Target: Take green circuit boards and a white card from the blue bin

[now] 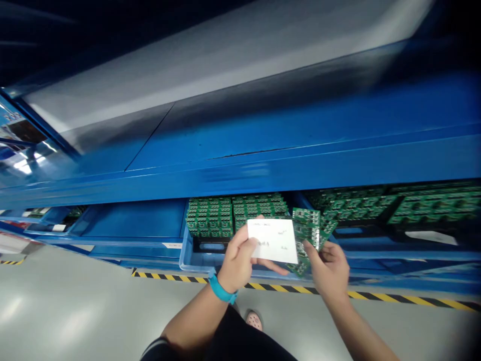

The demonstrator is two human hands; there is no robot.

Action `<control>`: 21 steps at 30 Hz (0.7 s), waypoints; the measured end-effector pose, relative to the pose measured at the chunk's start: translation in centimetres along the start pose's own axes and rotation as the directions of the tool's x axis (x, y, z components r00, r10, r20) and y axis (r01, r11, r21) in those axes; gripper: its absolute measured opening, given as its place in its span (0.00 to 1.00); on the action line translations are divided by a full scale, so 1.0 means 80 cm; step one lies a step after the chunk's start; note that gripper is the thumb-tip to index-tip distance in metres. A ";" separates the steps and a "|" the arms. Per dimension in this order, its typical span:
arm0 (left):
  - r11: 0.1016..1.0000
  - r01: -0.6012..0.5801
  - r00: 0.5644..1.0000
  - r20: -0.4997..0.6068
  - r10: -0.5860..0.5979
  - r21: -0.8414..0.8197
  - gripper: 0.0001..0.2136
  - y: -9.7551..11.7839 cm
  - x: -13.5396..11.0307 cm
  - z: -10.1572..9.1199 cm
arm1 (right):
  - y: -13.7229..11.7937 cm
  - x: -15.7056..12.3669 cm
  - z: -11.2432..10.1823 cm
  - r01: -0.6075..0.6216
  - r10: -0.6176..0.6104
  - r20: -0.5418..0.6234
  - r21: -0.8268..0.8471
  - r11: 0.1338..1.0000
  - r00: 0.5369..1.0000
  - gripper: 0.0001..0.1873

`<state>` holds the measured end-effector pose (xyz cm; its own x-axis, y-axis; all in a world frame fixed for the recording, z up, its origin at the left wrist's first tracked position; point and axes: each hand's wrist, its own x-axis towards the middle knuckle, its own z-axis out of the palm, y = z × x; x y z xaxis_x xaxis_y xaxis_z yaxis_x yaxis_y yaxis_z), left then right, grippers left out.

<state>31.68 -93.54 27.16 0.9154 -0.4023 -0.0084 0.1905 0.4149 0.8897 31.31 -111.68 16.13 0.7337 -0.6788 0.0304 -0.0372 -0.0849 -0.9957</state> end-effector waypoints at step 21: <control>0.983 0.127 0.991 0.054 -0.121 -0.134 0.19 0.021 -0.004 0.019 | -0.001 -0.003 0.003 -0.004 0.003 0.012 0.068 0.998 1.000 0.22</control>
<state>31.16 -93.93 29.35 0.8651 -0.4933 -0.0911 0.3511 0.4657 0.8123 31.34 -111.34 16.22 0.7419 -0.6700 0.0265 0.0066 -0.0323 -0.9995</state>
